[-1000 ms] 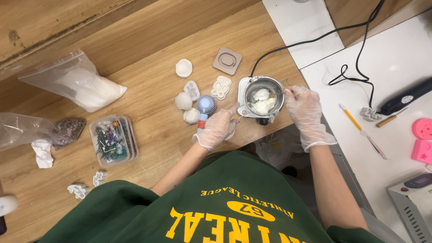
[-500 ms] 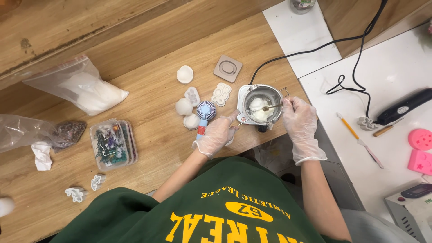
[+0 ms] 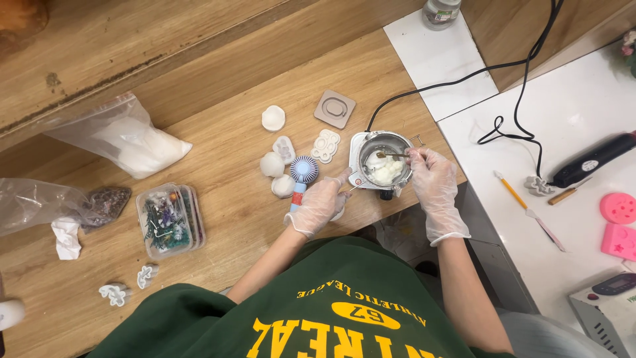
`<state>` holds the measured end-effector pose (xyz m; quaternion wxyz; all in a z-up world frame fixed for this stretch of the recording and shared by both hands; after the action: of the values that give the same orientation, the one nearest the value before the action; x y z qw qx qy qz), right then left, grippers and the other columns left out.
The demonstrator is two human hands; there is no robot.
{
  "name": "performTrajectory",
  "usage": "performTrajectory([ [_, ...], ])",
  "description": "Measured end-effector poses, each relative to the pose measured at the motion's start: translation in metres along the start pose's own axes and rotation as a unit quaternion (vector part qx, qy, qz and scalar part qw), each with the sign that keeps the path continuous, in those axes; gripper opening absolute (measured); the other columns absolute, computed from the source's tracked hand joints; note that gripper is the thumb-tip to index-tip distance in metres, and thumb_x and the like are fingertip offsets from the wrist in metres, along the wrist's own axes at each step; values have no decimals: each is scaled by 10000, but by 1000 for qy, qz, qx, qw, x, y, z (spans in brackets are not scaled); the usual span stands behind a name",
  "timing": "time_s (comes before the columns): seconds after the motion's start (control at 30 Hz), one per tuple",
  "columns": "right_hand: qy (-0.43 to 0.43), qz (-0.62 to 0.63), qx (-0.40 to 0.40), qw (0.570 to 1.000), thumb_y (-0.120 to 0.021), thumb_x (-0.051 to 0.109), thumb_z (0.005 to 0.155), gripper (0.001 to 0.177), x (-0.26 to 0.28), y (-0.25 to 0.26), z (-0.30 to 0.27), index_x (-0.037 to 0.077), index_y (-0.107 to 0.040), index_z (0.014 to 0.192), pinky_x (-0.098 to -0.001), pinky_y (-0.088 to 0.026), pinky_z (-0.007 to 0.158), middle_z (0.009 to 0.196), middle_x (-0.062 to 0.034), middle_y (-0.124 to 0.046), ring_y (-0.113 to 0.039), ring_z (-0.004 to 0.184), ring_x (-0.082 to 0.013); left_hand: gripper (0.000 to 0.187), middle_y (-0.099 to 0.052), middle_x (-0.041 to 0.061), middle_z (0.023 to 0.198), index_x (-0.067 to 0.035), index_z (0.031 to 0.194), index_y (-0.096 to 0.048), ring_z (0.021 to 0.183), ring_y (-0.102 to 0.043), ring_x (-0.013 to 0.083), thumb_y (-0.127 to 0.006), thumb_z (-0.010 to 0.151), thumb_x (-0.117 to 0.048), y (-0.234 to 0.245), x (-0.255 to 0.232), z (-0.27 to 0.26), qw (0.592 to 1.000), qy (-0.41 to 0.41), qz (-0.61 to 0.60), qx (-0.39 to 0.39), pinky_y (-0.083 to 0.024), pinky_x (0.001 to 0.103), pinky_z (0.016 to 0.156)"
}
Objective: The recorder is stirring and preparing wax in a melting pot on a workbench.
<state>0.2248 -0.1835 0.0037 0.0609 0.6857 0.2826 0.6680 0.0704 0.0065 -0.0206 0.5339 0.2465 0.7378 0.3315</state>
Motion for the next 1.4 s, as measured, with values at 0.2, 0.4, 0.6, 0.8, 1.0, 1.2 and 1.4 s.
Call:
performTrajectory([
  [0.2,133,-136,-14,982,-648,147,997,180,28,0,-18,34,-767,1072,-347,-533,700,901,-130,-753,-703,751,-234,594,-712,236,964,-171,1485,-522,883,-696,410,-676,926,-299,-4,3,2,1000,12,6,6,-554,506,761],
  [0.4,97,-106,-14,990,-649,169,1001,183,11,-5,-11,38,-761,1064,-342,-538,717,903,-118,-761,-712,760,-222,600,-711,234,970,-178,1483,-522,900,-696,408,-679,916,-298,-8,7,5,1000,25,13,13,-550,508,780],
  [0.6,90,-95,18,991,-641,173,986,200,-14,-24,1,34,-763,1063,-325,-548,699,914,-96,-768,-718,753,-200,593,-717,236,976,-161,1479,-522,915,-695,406,-679,922,-293,-10,9,5,1000,19,12,9,-544,513,787],
  [0.8,16,-159,12,987,-622,244,1051,234,-3,-12,3,67,-770,1092,-353,-535,667,868,-108,-756,-706,720,-234,576,-706,249,962,-150,1468,-538,915,-689,415,-677,922,-269,-2,3,2,1000,19,4,6,-540,521,780],
  [1.0,182,-146,42,971,-671,204,991,188,37,-5,-2,66,-778,1061,-368,-547,731,952,-123,-742,-707,810,-267,572,-708,243,953,-156,1459,-545,899,-694,412,-686,919,-280,-7,9,4,1000,15,14,-2,-549,509,783],
  [1.2,250,-176,66,950,-697,160,959,141,34,-18,-3,78,-784,1034,-392,-550,766,945,-117,-751,-705,848,-300,582,-711,236,947,-160,1466,-537,885,-700,405,-685,918,-291,-4,6,3,1000,20,11,1,-553,505,759],
  [1.4,322,-196,74,923,-703,96,921,111,35,-20,-8,71,-779,998,-407,-543,771,897,-108,-735,-692,848,-311,573,-716,230,953,-165,1463,-535,890,-701,404,-676,927,-307,-6,8,4,999,22,21,8,-551,511,755],
])
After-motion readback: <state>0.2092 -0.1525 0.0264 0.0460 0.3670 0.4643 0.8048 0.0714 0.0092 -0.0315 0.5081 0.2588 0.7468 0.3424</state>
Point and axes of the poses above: each hand's wrist, its own z-axis towards the middle knuckle, its own y-axis out of the back of the hand, x = y × z, the point moved 8 cm from there along z, towards the middle knuckle
